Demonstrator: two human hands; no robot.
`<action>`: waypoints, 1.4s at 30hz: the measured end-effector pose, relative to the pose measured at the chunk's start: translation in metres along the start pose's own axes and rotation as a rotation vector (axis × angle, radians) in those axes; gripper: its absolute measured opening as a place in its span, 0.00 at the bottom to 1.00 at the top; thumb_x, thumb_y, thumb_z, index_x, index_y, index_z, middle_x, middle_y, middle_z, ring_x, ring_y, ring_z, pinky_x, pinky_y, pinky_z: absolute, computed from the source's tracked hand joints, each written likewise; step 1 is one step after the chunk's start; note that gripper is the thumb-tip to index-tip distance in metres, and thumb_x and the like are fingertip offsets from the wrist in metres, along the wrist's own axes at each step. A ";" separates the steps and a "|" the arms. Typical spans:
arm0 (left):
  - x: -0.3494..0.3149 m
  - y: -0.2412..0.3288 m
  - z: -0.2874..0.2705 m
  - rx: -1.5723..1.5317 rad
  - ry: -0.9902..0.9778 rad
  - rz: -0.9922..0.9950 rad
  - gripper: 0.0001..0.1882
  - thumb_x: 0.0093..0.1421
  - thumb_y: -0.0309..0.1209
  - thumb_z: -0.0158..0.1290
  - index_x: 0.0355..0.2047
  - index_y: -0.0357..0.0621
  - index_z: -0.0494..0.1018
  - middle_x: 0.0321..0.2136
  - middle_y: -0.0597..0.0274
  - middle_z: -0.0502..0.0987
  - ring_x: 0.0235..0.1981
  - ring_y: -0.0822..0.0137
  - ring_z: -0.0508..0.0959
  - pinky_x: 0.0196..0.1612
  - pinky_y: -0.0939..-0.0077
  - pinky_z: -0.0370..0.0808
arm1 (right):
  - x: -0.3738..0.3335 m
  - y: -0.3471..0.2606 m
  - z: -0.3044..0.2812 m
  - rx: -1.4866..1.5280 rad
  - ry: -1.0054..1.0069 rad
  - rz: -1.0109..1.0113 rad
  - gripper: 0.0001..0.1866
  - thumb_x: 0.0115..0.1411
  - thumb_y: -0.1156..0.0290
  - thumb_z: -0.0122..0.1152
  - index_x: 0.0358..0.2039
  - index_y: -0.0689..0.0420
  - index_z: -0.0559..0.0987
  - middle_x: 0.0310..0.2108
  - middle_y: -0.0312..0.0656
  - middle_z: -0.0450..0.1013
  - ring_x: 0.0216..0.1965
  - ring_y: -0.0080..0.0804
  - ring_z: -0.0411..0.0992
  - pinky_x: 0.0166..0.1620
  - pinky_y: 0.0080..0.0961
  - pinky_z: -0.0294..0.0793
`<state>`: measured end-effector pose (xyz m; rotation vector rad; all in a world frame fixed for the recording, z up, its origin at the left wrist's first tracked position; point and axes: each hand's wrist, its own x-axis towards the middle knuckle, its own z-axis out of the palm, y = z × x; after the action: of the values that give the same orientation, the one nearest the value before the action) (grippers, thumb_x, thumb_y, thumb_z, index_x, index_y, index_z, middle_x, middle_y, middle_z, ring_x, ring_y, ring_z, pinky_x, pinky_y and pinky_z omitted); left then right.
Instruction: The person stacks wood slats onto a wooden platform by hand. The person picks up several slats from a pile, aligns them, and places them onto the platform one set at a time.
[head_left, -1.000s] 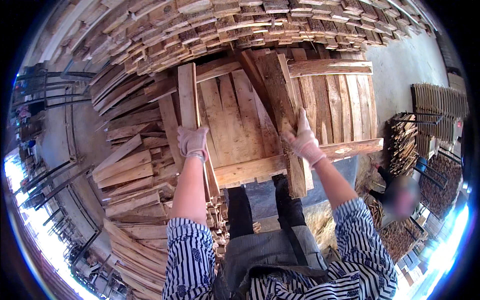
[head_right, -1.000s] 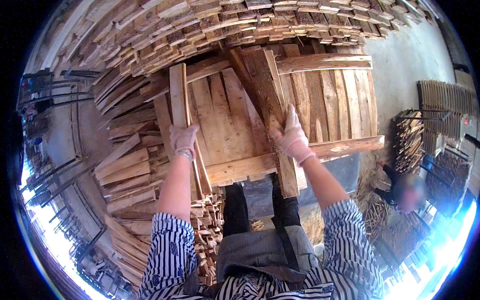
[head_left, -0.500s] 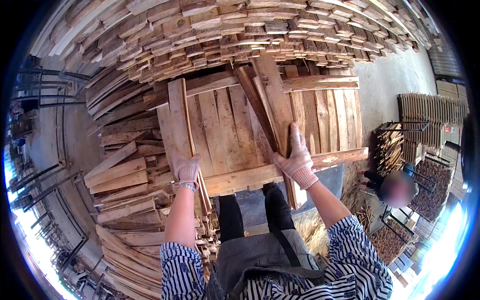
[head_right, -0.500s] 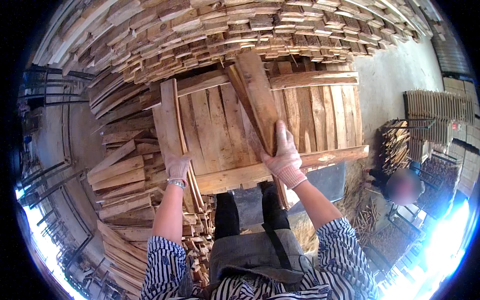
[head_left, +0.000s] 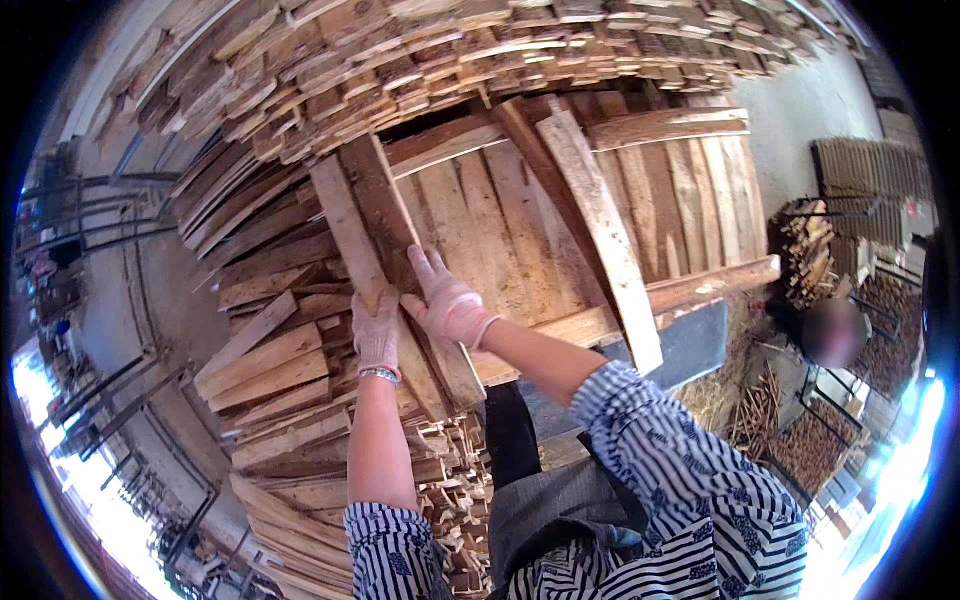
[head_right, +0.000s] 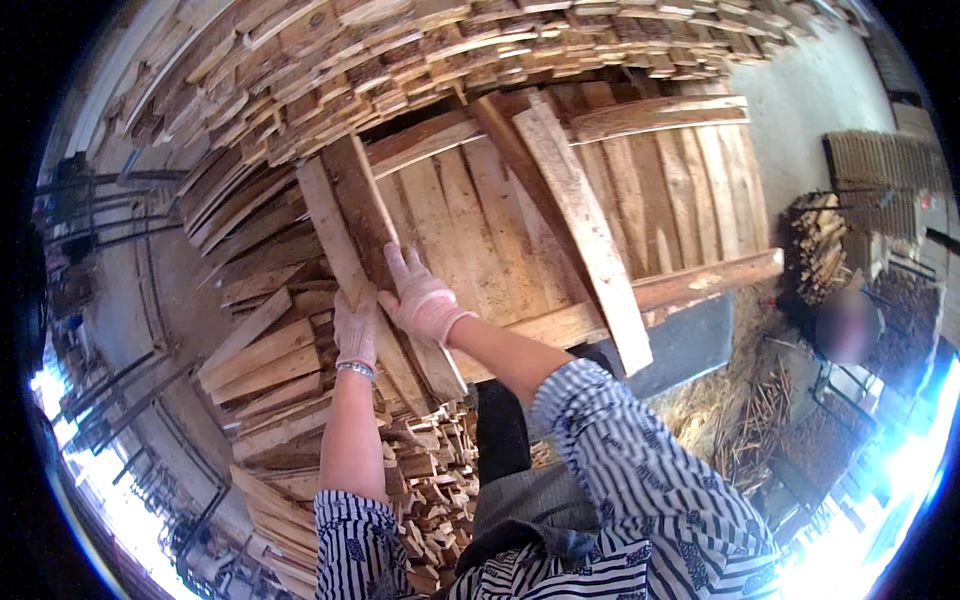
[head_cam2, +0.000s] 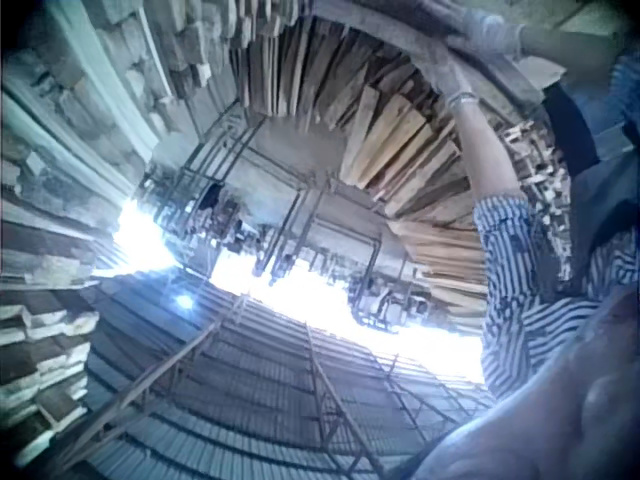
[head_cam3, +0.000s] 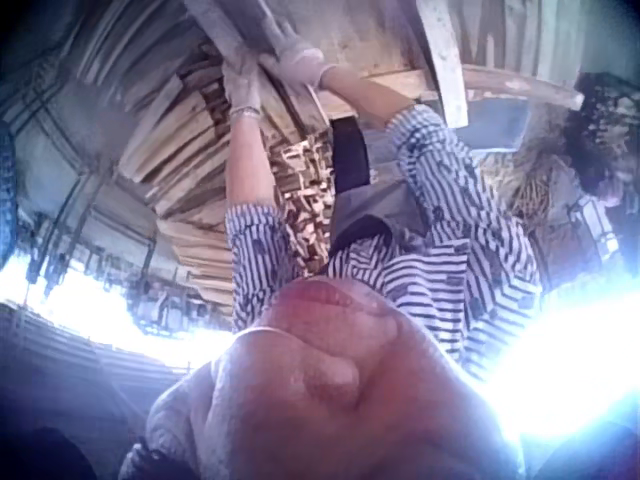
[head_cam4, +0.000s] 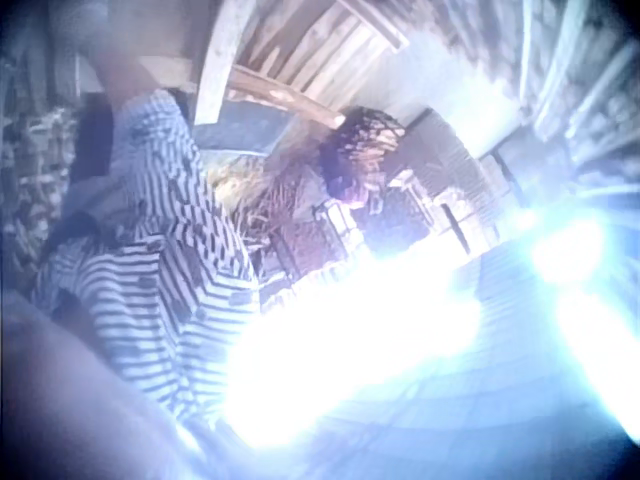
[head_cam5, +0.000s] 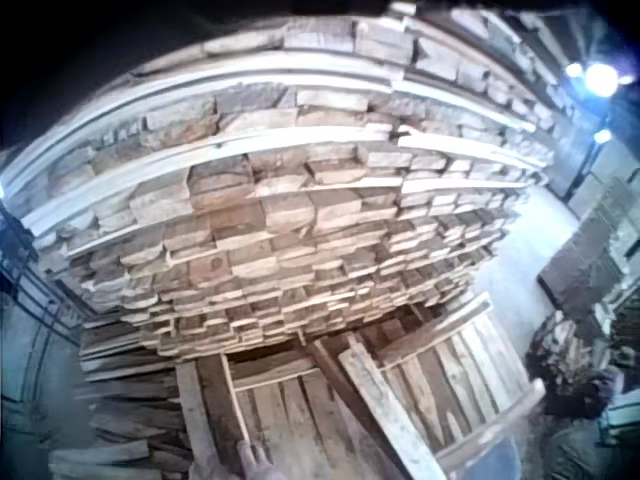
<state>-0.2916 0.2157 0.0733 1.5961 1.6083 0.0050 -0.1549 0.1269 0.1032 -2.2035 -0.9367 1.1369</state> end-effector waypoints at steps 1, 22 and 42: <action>-0.010 0.012 0.000 0.021 -0.004 -0.044 0.38 0.63 0.44 0.58 0.65 0.36 0.59 0.55 0.38 0.74 0.54 0.48 0.76 0.57 0.62 0.71 | -0.005 0.017 -0.019 0.033 -0.036 -0.014 0.44 0.59 0.55 0.62 0.68 0.61 0.55 0.64 0.63 0.58 0.65 0.59 0.59 0.65 0.45 0.63; 0.015 -0.048 0.026 -0.219 0.021 0.043 0.37 0.63 0.25 0.57 0.69 0.42 0.53 0.54 0.50 0.74 0.50 0.61 0.76 0.56 0.70 0.73 | -0.033 0.055 -0.090 -0.460 0.092 0.257 0.49 0.56 0.54 0.66 0.71 0.43 0.48 0.58 0.59 0.63 0.54 0.60 0.71 0.55 0.47 0.74; 0.002 -0.030 0.013 -0.275 0.034 -0.033 0.39 0.60 0.29 0.61 0.68 0.40 0.55 0.55 0.45 0.73 0.54 0.57 0.75 0.57 0.68 0.72 | -0.073 0.068 -0.084 -0.471 0.266 0.164 0.43 0.50 0.57 0.73 0.63 0.52 0.61 0.55 0.55 0.66 0.51 0.56 0.71 0.52 0.46 0.76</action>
<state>-0.3087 0.2052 0.0479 1.3637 1.5839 0.2275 -0.0917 0.0187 0.1387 -2.7694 -0.9968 0.7085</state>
